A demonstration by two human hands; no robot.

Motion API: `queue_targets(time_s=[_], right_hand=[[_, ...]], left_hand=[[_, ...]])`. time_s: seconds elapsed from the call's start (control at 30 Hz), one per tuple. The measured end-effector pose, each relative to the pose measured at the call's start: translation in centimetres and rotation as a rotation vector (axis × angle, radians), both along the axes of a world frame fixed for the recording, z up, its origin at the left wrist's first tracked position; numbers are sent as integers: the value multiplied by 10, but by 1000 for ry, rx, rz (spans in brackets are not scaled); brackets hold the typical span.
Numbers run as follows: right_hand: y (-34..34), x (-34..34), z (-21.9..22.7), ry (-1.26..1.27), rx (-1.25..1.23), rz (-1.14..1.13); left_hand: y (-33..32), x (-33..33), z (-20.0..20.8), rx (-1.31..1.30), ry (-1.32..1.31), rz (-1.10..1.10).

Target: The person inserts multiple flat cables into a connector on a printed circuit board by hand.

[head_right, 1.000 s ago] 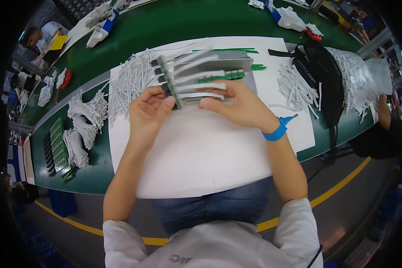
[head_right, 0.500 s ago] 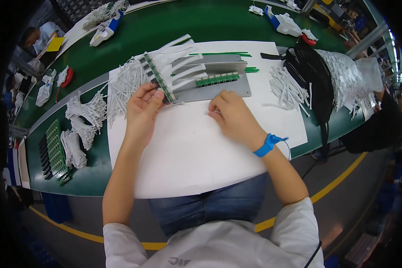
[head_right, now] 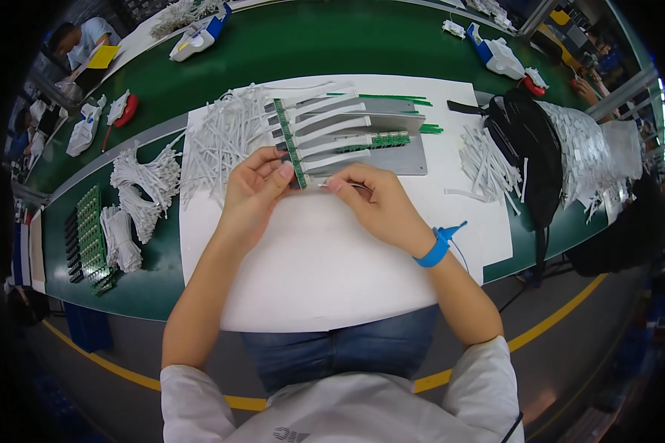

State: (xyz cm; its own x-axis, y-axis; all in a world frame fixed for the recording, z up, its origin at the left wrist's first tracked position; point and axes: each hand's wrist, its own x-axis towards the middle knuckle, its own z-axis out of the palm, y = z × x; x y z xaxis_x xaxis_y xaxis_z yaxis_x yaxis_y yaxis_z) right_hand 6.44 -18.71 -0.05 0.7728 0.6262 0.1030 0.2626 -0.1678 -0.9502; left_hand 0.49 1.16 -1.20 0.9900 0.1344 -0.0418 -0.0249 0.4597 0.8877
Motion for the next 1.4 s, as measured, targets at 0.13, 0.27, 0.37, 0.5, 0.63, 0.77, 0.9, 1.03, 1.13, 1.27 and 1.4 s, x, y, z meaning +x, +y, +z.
queue_targets(time_s=[0.13,0.27,0.37,0.5,0.63,0.77,0.9,1.03,1.13,1.27,1.4], right_hand=[[3,2,-6,49,59,-10],[2,-3,2,99,-19,-94],[0,-1,-6,-40,6,-96],[-1,-1,-3,-65,0,-93],[-3,-4,1,52,-106,-110],[-7,4,1,16,-199,-152],[-7,1,3,139,-49,-95],[-7,0,3,105,-39,-66],[-7,0,3,103,-48,-50],[-9,2,8,150,-122,-15],[-9,-2,4,262,74,20]], left_hand=[[-3,-2,-4,63,9,-71],[-9,-1,-8,40,12,-42],[-11,-1,-9,70,13,-57],[-11,-2,-11,113,13,-62],[-17,-5,-5,119,74,-106],[-18,-6,-8,166,14,-49],[-18,-5,-5,123,52,-64],[-16,-5,-7,103,63,-84],[-16,-6,-9,89,75,-83],[-16,-5,-11,79,75,-88],[-18,-12,-16,79,71,-60]])
